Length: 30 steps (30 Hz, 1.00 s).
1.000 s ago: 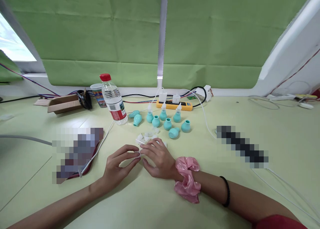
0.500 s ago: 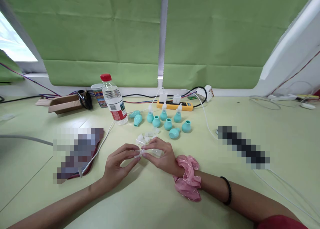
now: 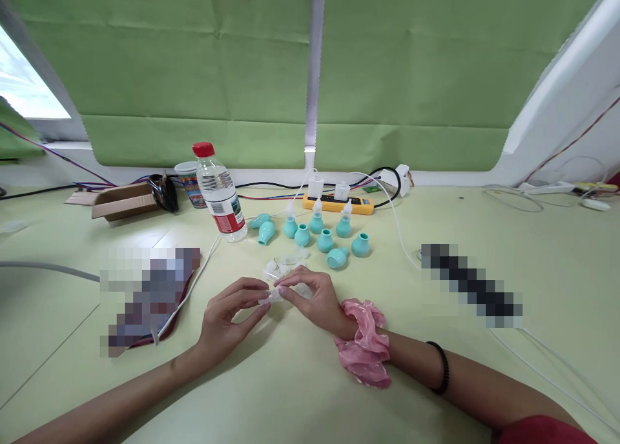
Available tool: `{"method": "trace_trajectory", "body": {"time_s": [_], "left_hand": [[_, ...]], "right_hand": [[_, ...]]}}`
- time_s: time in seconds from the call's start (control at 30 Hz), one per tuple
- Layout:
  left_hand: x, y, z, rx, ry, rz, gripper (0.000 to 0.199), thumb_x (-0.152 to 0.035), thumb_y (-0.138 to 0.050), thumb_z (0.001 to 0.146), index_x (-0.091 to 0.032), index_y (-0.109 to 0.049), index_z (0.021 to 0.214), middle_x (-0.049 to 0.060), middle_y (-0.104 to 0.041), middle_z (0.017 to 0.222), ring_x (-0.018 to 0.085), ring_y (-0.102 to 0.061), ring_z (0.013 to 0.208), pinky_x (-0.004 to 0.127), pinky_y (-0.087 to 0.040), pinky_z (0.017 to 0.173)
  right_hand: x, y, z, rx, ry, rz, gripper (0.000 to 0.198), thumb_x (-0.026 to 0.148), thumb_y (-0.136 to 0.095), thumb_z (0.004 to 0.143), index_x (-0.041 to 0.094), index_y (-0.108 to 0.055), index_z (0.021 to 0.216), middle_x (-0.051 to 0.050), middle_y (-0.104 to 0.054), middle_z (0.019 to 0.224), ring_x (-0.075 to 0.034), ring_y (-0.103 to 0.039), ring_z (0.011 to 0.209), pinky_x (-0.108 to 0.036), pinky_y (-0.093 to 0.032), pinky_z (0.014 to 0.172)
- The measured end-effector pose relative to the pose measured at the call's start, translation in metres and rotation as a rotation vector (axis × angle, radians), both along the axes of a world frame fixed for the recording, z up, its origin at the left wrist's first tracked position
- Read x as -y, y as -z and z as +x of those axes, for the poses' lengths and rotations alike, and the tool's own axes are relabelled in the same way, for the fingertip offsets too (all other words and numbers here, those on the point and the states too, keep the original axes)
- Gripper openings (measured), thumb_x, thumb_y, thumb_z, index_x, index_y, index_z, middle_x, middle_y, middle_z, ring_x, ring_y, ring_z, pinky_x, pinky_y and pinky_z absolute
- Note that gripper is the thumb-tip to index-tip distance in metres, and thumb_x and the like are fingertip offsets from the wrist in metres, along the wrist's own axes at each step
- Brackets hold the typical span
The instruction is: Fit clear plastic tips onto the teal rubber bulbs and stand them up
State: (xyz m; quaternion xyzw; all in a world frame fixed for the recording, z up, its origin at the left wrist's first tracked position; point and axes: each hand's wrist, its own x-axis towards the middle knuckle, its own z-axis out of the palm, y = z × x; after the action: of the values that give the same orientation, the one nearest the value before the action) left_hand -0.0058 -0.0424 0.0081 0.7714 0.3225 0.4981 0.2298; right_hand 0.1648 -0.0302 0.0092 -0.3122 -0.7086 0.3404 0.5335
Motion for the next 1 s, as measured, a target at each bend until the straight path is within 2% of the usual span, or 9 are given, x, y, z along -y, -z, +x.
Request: {"method": "trace_trajectory", "body": {"time_s": [0.1,0.23,0.43,0.67,1.0], "left_hand": [[-0.0001,0.0002,0.0001,0.001,0.004,-0.004,0.01,-0.013,-0.054,0.073,-0.017,-0.062,0.079,0.006,-0.058,0.085,0.015,-0.058,0.078,0.025,-0.053,0.059],[0.0,0.0001,0.0003,0.005,0.003,-0.002,0.011,-0.011,-0.055,0.073,-0.017,-0.062,0.079,0.006,-0.058,0.084,0.014,-0.058,0.076,0.024,-0.053,0.059],[0.0001,-0.0003,0.0005,-0.015,-0.006,0.026,0.009,-0.014,-0.054,0.074,-0.017,-0.061,0.079,0.007,-0.059,0.083,0.015,-0.058,0.077,0.025,-0.053,0.06],[0.0001,-0.0003,-0.0003,-0.01,-0.004,0.021,0.01,-0.014,-0.054,0.073,-0.017,-0.062,0.078,0.006,-0.059,0.083,0.015,-0.058,0.078,0.025,-0.054,0.06],[0.002,-0.0005,0.0009,0.033,-0.009,-0.059,0.01,-0.012,-0.057,0.071,-0.016,-0.062,0.079,0.006,-0.058,0.084,0.014,-0.058,0.076,0.023,-0.055,0.057]], "right_hand": [[-0.0007,0.0,0.0005,0.009,-0.016,-0.023,0.01,0.018,-0.056,0.075,0.021,-0.065,0.078,-0.004,-0.066,0.079,-0.016,-0.059,0.077,-0.037,-0.044,0.077],[-0.0005,-0.0012,-0.0008,0.026,0.001,0.03,0.012,0.016,-0.057,0.074,0.021,-0.066,0.077,-0.004,-0.066,0.076,-0.016,-0.059,0.074,-0.038,-0.043,0.078],[0.0007,-0.0019,-0.0016,0.068,0.074,0.054,0.012,0.016,-0.058,0.072,0.022,-0.066,0.08,-0.004,-0.065,0.075,-0.016,-0.058,0.071,-0.035,-0.045,0.071],[0.0038,-0.0046,-0.0018,0.141,0.055,0.237,0.019,0.011,-0.055,0.073,0.022,-0.064,0.085,-0.004,-0.065,0.076,-0.016,-0.057,0.072,-0.035,-0.045,0.072],[0.0015,0.004,0.003,0.326,0.16,0.499,0.034,0.008,-0.055,0.071,0.026,-0.058,0.1,-0.004,-0.063,0.081,-0.018,-0.052,0.077,-0.035,-0.044,0.067]]}}
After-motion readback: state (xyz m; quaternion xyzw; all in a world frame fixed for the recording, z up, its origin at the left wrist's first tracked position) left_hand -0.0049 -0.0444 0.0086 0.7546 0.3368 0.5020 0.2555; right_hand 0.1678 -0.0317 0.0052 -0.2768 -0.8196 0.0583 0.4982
